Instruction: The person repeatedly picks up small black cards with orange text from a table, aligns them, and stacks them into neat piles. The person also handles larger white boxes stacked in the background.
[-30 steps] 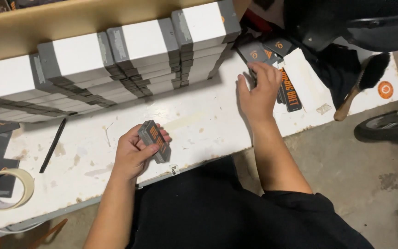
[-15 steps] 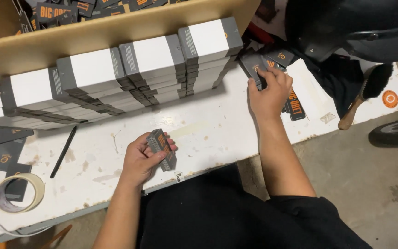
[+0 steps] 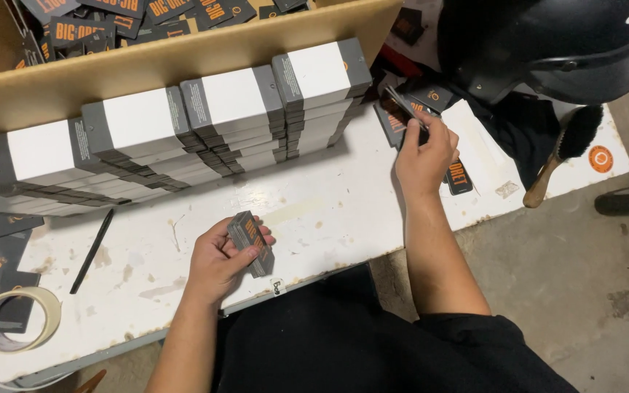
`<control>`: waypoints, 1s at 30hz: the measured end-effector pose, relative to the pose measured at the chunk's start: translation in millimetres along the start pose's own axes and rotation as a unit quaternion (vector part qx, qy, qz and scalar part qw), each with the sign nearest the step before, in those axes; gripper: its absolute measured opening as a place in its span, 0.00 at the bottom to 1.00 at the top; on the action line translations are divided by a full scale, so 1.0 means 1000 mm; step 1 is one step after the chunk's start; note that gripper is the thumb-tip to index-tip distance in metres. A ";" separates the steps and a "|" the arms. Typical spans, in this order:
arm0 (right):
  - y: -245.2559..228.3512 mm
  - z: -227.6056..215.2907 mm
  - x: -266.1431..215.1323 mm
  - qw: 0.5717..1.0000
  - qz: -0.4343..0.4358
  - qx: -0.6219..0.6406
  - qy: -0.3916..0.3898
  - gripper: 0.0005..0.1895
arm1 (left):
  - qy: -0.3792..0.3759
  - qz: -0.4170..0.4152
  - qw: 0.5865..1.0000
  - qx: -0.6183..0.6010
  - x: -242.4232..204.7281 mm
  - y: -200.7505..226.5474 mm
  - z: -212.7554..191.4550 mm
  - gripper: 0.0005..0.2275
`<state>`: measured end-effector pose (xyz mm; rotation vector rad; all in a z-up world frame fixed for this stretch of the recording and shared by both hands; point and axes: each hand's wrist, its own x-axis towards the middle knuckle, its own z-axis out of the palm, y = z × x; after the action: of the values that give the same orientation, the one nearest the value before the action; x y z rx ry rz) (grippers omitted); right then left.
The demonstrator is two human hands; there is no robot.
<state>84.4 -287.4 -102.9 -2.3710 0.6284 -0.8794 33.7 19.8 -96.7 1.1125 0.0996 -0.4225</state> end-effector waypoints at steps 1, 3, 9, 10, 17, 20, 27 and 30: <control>0.004 0.000 0.001 1.000 0.001 -0.002 0.002 0.04 | -0.003 0.000 1.000 0.000 0.000 0.000 0.000 0.21; 0.013 -0.003 0.003 0.997 0.032 0.053 0.043 0.05 | 0.003 0.003 1.000 -0.001 0.000 0.001 0.001 0.21; -0.014 -0.020 0.003 0.921 0.082 0.379 -0.022 0.09 | 0.009 0.006 1.000 0.003 0.001 -0.001 0.002 0.20; -0.014 -0.023 0.003 0.921 0.083 0.380 -0.023 0.09 | 0.010 0.005 1.000 0.003 0.001 -0.002 0.002 0.20; -0.001 -0.035 0.000 0.854 0.057 0.472 -0.210 0.31 | 0.013 -0.002 1.000 0.002 0.000 -0.001 0.003 0.20; 0.014 -0.030 -0.003 0.838 0.070 0.476 -0.256 0.37 | 0.010 -0.003 1.000 0.009 0.002 -0.002 0.001 0.20; -0.010 -0.048 -0.002 0.811 0.031 0.320 -0.489 0.17 | 0.002 -0.011 1.000 0.014 0.000 0.002 0.000 0.20; -0.029 -0.050 -0.008 0.775 0.005 0.320 -0.545 0.13 | -0.004 0.000 1.000 0.019 -0.002 0.005 0.002 0.20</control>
<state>51.2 -276.3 -56.1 -1.7782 -0.1456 0.3517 33.2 20.3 -90.4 1.1473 0.0850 -0.4296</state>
